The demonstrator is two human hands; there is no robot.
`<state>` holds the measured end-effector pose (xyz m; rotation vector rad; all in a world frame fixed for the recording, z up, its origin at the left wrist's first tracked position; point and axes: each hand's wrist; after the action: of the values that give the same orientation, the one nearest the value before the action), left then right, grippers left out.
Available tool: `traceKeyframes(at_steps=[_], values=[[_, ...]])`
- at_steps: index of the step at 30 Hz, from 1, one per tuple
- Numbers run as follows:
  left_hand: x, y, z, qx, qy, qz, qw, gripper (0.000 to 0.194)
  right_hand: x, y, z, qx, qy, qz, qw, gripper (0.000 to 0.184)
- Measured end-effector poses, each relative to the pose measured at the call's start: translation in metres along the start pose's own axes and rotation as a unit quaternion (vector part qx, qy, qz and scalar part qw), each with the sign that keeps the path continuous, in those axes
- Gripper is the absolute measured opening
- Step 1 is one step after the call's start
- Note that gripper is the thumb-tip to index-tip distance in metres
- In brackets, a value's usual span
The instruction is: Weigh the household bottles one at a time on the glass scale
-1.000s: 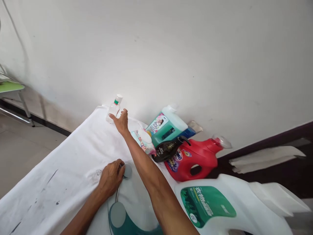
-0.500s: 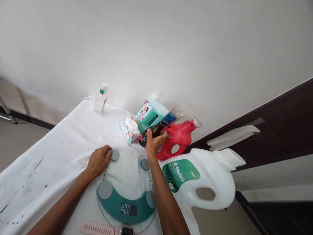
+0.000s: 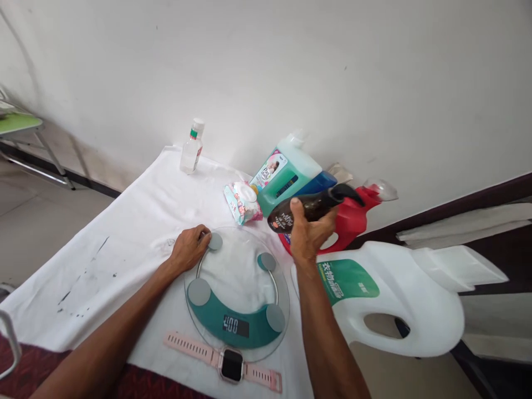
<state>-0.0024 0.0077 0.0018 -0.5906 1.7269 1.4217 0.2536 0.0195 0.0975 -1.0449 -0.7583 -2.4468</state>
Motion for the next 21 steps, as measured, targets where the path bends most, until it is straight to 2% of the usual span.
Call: traceKeyframes(at_steps=[2, 3, 6, 9, 12, 17, 21], values=[[0.000, 0.000, 0.000, -0.003, 0.000, 0.000, 1.000, 0.024, 0.019, 0.021, -0.011, 0.064, 0.035, 0.046, 0.996, 0.060], [0.001, 0.000, 0.000, -0.006, 0.001, -0.002, 1.000, 0.024, 0.026, 0.029, -0.019, 0.098, 0.029, 0.064, 0.993, 0.056], [0.001, 0.000, 0.000, -0.005, 0.001, -0.005, 1.000, 0.025, 0.036, 0.043, -0.049, 0.173, -0.042, 0.098, 0.979, 0.049], [0.000, 0.001, -0.001, -0.002, -0.006, -0.004, 1.000, 0.026, 0.034, 0.045, -0.080, 0.214, -0.087, 0.111, 0.967, 0.049], [-0.001, 0.001, -0.001, -0.008, -0.006, 0.000, 1.000, 0.025, 0.035, 0.042, -0.097, 0.235, -0.095, 0.131, 0.958, 0.049], [-0.001, 0.000, -0.001, -0.010, 0.002, -0.004, 1.000, 0.024, 0.038, 0.041, -0.100, 0.245, -0.090, 0.144, 0.955, 0.055], [-0.002, 0.000, -0.001, -0.013, -0.004, -0.009, 1.000, 0.022, 0.022, 0.051, -0.101, 0.232, -0.023, 0.208, 0.950, 0.065]])
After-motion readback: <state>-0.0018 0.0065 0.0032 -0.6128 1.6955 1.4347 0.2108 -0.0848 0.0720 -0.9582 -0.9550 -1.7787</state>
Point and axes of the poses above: each hand's wrist, its own z-axis towards the middle knuckle, its own y-axis out of the back of the hand, x = y × z, and after that the axes turned 5 degrees about x, right-handed
